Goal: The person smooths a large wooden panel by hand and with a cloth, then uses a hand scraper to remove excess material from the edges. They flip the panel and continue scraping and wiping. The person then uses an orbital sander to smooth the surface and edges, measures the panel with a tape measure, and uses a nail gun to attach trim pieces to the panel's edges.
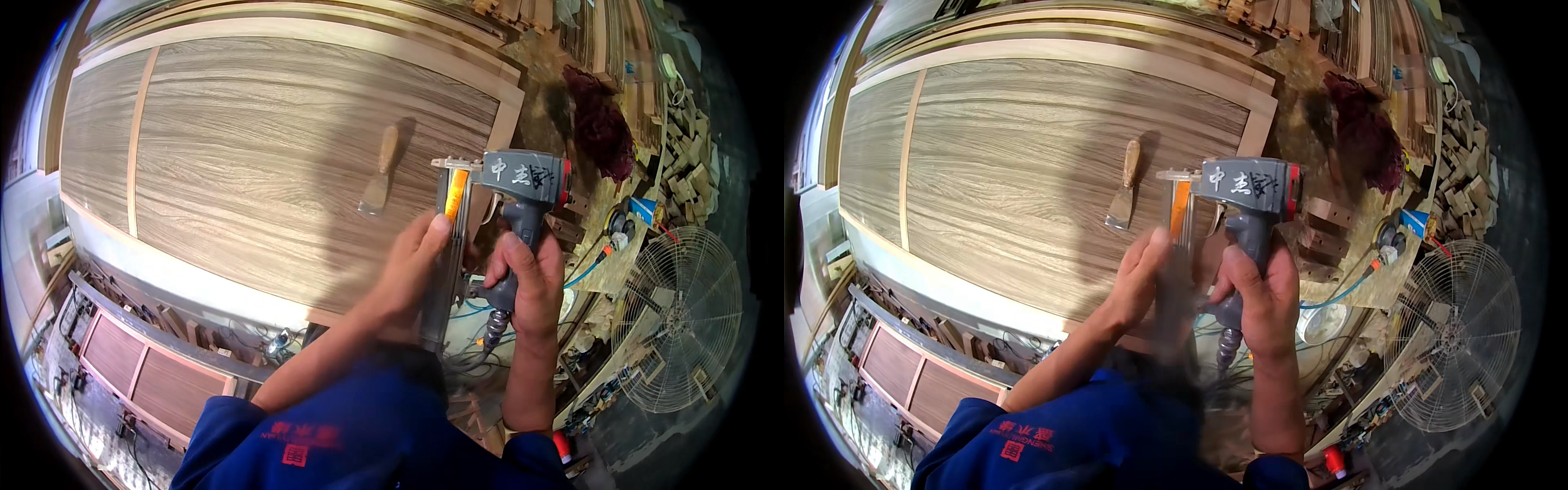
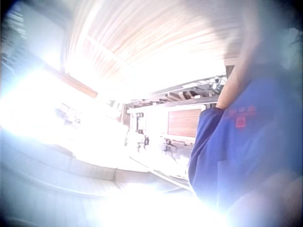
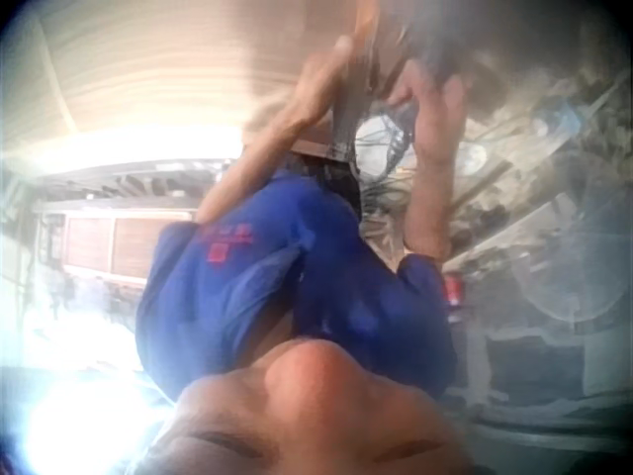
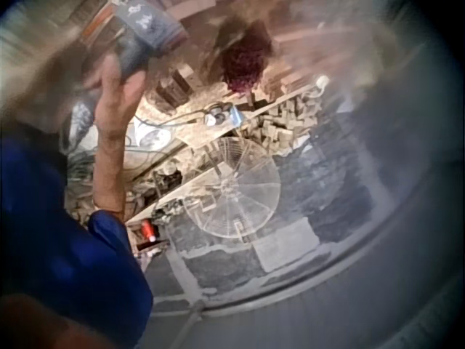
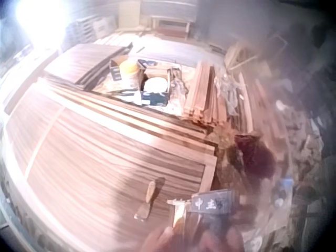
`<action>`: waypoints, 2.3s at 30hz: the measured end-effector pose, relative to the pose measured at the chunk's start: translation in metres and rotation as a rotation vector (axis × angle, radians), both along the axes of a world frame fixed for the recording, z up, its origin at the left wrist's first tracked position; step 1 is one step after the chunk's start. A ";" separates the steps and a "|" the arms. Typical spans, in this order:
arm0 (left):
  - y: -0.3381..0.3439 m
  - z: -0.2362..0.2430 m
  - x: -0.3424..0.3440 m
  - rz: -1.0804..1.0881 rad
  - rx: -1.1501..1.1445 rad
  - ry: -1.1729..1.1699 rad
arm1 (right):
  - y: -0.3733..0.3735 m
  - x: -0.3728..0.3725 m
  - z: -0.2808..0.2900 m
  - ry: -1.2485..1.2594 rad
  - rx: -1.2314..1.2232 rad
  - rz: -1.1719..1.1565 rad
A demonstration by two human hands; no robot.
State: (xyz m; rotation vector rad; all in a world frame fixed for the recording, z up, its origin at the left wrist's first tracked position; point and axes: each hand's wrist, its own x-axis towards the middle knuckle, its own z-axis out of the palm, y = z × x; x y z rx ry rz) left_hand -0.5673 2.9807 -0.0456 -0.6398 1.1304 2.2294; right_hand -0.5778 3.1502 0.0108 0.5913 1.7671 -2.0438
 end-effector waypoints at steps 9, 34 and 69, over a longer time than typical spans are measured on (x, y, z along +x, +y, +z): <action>0.010 -0.010 -0.015 -0.068 -0.323 0.144 | -0.003 0.009 0.000 -0.063 -0.028 -0.081; -0.051 -0.103 -0.038 -0.088 -1.218 0.543 | 0.048 -0.100 -0.093 -0.007 0.915 0.015; -0.057 -0.111 -0.063 -0.330 -1.288 0.499 | 0.023 -0.114 -0.095 -0.007 0.823 -0.105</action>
